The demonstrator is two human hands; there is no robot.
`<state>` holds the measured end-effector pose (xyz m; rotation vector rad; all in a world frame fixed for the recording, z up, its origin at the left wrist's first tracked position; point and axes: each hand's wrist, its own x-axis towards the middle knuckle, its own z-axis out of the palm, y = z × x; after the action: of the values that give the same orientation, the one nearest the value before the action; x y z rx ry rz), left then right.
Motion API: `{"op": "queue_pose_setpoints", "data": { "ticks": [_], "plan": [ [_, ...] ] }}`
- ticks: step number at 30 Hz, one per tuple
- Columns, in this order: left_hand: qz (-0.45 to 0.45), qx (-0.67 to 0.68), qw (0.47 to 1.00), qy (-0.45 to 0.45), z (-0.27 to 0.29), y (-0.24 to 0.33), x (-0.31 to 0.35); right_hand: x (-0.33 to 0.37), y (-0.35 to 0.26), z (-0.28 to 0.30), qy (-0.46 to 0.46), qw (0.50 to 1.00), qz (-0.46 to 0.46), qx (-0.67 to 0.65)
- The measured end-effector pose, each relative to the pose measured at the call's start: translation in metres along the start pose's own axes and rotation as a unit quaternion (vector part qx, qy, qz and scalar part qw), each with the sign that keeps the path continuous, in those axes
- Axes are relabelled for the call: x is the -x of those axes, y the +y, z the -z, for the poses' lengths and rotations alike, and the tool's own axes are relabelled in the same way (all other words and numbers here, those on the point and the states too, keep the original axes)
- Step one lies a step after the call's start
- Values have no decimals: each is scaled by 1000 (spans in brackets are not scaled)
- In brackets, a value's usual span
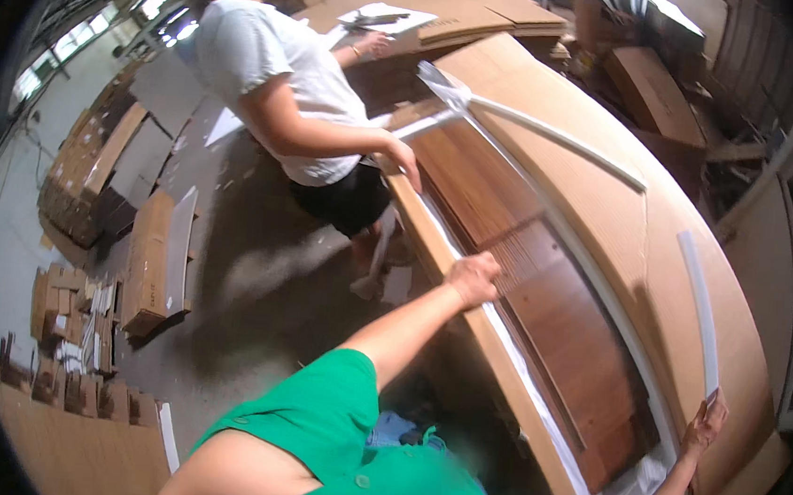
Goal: The person packs wooden panels into a cardboard box by hand with a coworker, inserting protective foam strips and sheets around and between the panels.
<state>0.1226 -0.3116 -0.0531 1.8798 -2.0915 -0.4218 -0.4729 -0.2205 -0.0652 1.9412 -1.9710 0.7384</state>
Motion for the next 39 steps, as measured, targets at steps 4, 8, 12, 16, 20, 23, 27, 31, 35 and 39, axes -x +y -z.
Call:
{"op": "queue_pose_setpoints", "data": {
  "ticks": [4,8,12,16,20,23,27,31,35,39],
  "plan": [
    [-10,43,999,14,4,2,3,-32,-18,-30,-16,998,53,-7],
    [-14,47,998,29,8,5,7,-49,-21,-55,-60,994,67,57],
    [8,64,998,8,4,-7,16,-61,-86,-46,-107,987,-35,111],
    [-55,30,998,23,-25,-6,-7,-46,-72,-36,-41,988,24,144],
    [-141,137,978,67,-15,-21,-15,-28,-149,-9,77,994,70,46],
    [-126,55,988,72,5,-20,-15,21,-149,4,38,997,-69,1],
    [-128,34,989,61,-9,-1,-14,133,-83,49,-53,946,-314,63],
    [-136,15,990,43,-12,-3,-10,181,-75,76,-107,887,-449,24],
    [-133,10,991,28,-9,1,-8,206,-73,64,-127,879,-459,-1],
    [-118,-16,992,35,-1,-20,-7,196,-96,47,-298,845,-441,42]
  ]
}}
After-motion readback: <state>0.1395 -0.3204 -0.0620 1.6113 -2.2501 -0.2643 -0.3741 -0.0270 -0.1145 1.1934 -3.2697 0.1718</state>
